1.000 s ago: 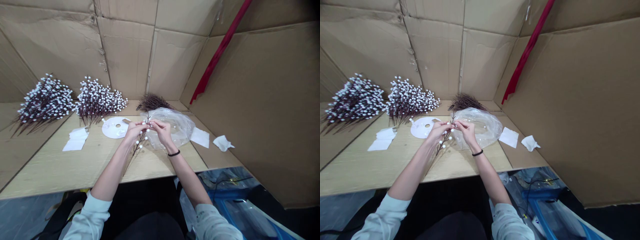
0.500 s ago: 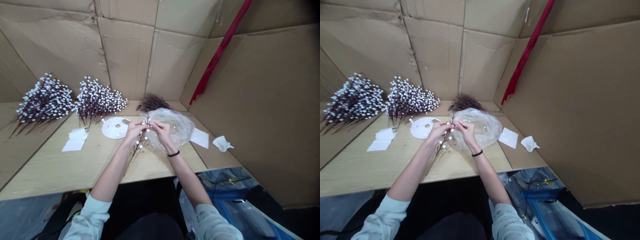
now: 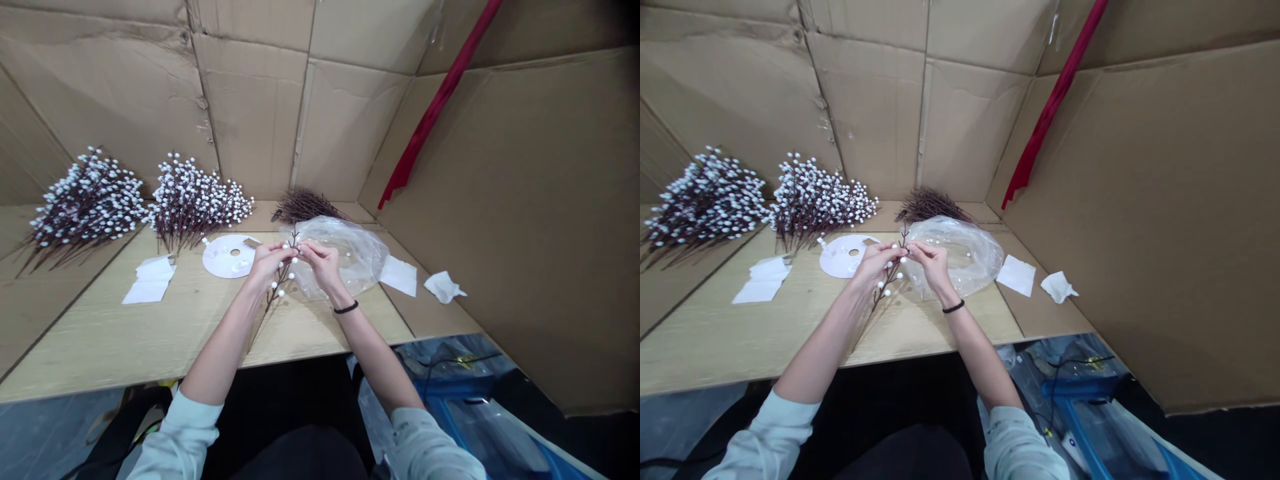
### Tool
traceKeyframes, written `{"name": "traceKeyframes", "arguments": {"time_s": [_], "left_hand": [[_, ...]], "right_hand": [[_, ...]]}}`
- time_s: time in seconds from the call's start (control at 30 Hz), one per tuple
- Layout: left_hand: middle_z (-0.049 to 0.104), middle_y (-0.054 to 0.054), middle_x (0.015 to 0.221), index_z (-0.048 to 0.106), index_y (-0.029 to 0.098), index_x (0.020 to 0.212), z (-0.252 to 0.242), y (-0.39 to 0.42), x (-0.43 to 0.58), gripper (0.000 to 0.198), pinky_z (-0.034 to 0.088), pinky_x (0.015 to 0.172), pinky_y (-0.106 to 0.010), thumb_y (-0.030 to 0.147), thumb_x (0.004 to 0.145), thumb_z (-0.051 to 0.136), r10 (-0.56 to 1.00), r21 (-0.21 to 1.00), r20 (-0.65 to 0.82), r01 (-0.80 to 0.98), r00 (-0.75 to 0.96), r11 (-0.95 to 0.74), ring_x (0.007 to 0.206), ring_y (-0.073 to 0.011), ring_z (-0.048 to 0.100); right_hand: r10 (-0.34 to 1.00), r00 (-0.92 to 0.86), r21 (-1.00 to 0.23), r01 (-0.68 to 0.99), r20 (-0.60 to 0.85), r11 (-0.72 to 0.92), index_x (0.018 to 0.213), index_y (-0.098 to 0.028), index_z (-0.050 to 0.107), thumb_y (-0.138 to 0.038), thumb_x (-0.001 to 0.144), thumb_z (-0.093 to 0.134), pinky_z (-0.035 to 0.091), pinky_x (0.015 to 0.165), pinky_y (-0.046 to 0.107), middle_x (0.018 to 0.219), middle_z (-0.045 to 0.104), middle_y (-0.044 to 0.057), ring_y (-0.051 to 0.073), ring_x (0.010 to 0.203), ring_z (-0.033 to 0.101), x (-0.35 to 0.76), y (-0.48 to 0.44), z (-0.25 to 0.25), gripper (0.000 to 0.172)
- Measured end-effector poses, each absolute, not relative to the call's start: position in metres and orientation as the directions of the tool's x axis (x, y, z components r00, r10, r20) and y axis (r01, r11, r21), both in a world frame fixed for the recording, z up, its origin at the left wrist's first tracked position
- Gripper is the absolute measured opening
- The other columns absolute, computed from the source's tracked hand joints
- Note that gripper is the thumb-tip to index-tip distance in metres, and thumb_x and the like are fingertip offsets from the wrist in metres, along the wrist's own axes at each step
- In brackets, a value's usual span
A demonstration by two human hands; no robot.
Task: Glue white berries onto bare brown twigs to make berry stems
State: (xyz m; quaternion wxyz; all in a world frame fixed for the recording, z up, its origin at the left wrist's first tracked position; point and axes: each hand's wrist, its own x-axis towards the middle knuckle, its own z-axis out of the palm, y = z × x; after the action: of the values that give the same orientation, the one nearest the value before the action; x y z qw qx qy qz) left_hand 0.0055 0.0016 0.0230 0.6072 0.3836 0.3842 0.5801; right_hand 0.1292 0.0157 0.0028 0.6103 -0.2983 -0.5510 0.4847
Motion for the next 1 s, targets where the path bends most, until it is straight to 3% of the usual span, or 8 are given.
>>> {"name": "traceKeyframes", "arguments": {"time_s": [0.2, 0.37, 0.57, 0.8, 0.9, 1.0], "left_hand": [[0.055, 0.003, 0.053, 0.056, 0.013, 0.06, 0.025, 0.001, 0.003, 0.019, 0.033, 0.052, -0.022, 0.015, 0.047, 0.07, 0.999, 0.925, -0.027, -0.379, 0.022, 0.033, 0.049, -0.0068, 0.047], [0.061, 0.001, 0.063, 0.059, 0.015, 0.08, 0.024, 0.003, -0.003, 0.037, 0.036, 0.054, -0.021, 0.014, 0.045, 0.073, 0.997, 0.919, -0.059, -0.386, 0.049, 0.073, 0.057, -0.0096, 0.053], [0.063, -0.004, 0.072, 0.063, 0.013, 0.074, 0.027, 0.005, -0.006, 0.02, 0.039, 0.055, -0.021, 0.025, 0.058, 0.067, 0.988, 0.906, -0.026, -0.413, 0.149, 0.086, 0.062, -0.0104, 0.055], [0.065, -0.004, 0.076, 0.064, 0.015, 0.082, 0.02, 0.011, -0.01, 0.029, 0.038, 0.053, -0.02, 0.021, 0.055, 0.071, 0.992, 0.919, -0.045, -0.384, 0.117, 0.087, 0.062, -0.0102, 0.055], [0.065, -0.004, 0.076, 0.064, 0.015, 0.082, 0.017, 0.014, -0.011, 0.028, 0.038, 0.054, -0.02, 0.022, 0.055, 0.071, 0.994, 0.923, -0.061, -0.374, 0.086, 0.089, 0.061, -0.0097, 0.055], [0.065, -0.004, 0.075, 0.065, 0.015, 0.079, 0.018, 0.014, -0.012, 0.025, 0.035, 0.05, -0.019, 0.023, 0.055, 0.07, 0.997, 0.925, -0.063, -0.372, 0.043, 0.075, 0.059, -0.0086, 0.054]], "right_hand": [[0.91, -0.077, -0.892, -0.249, 0.407, 0.377, 0.073, -0.02, 0.07, -0.035, 0.063, 0.069, 0.051, 0.08, 0.035, 0.082, 0.067, 0.001, 0.015, 0.08, 0.06, 0.127, 0.015, 0.003, 0.019], [0.909, -0.06, -0.89, -0.24, 0.413, 0.388, 0.073, -0.019, 0.07, -0.034, 0.063, 0.069, 0.052, 0.076, 0.034, 0.079, 0.067, 0.0, 0.014, 0.074, 0.061, 0.127, 0.014, 0.006, 0.018], [0.91, -0.065, -0.901, -0.19, 0.409, 0.391, 0.075, -0.019, 0.071, -0.037, 0.062, 0.068, 0.053, 0.072, 0.033, 0.078, 0.069, 0.001, 0.014, 0.072, 0.061, 0.129, 0.014, 0.009, 0.022], [0.925, -0.016, -0.919, -0.123, 0.379, 0.374, 0.076, -0.017, 0.069, -0.04, 0.068, 0.061, 0.051, 0.065, 0.029, 0.079, 0.069, 0.004, 0.016, 0.074, 0.062, 0.137, 0.022, 0.008, 0.026], [0.931, 0.094, -0.929, 0.154, 0.354, 0.338, 0.072, -0.013, 0.067, -0.038, 0.072, 0.052, 0.046, 0.055, 0.025, 0.069, 0.067, 0.006, 0.017, 0.067, 0.061, 0.158, 0.03, 0.007, 0.03], [0.918, 0.191, -0.758, 0.633, 0.347, 0.155, 0.061, -0.012, 0.065, -0.029, 0.073, 0.045, 0.044, 0.06, 0.027, 0.059, 0.065, 0.007, 0.017, 0.061, 0.058, 0.183, 0.04, 0.003, 0.029]]}}
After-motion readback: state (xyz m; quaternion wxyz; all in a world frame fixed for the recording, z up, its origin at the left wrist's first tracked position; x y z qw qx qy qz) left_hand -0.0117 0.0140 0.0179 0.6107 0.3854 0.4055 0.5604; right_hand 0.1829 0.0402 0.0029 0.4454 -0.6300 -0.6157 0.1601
